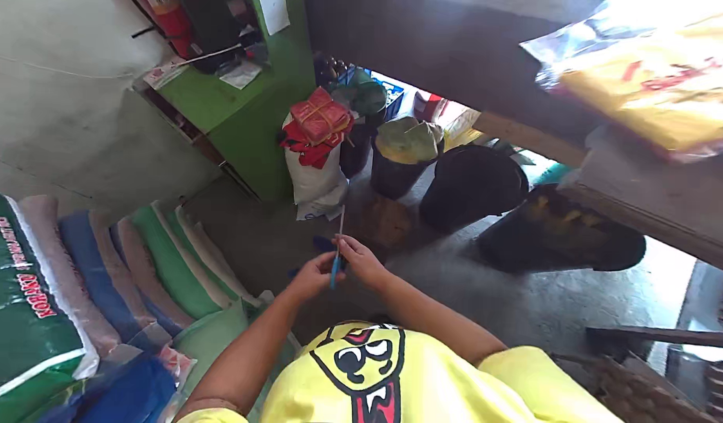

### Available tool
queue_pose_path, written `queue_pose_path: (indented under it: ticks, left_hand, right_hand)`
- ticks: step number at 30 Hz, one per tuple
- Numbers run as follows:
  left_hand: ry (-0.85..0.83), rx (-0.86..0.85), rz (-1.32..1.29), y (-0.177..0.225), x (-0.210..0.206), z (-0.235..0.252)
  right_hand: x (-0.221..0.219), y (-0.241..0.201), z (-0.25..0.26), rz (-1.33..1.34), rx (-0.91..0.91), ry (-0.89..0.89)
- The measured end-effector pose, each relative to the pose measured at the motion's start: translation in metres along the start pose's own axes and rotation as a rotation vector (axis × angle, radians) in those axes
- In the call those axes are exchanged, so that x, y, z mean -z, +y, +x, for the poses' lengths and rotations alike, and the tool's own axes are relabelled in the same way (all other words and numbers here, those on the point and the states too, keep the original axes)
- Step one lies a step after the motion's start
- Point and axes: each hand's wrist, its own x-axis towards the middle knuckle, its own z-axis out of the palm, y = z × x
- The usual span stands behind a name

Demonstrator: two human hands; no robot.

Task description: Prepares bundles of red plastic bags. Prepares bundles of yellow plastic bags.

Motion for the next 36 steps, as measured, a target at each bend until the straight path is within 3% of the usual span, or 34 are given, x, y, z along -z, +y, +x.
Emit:
queue_pose_path:
  ticks: [5,10,14,20,28,36]
  left_hand:
    - [0.168,-0.036,0.01,0.017,0.104,0.071]
    - [0.25,0.012,-0.083,0.016,0.182,0.167]
    - [0.22,0.095,-0.066,0.025,0.236,0.236]
    - [0.099,0.184,-0.063,0.049,0.277,0.335]
    - [-0.036,0.282,0.045,0.021,0.315,0.47]
    - [-0.071,0.329,-0.15,0.018,0.325,0.509]
  right_hand:
    - [0.021,-0.017,0.09,-0.179,-0.122,0.029]
    - [0.061,-0.028,0.213,-0.314,-0.209,0.125]
    - [0.07,-0.036,0.332,-0.329,-0.184,0.178]
    - [0.057,-0.066,0.459,-0.446,-0.197,0.309]
    - [0.092,-0.1,0.527,-0.536,-0.241,0.587]
    - [0.124,-0.101,0.571,-0.636,-0.217,0.707]
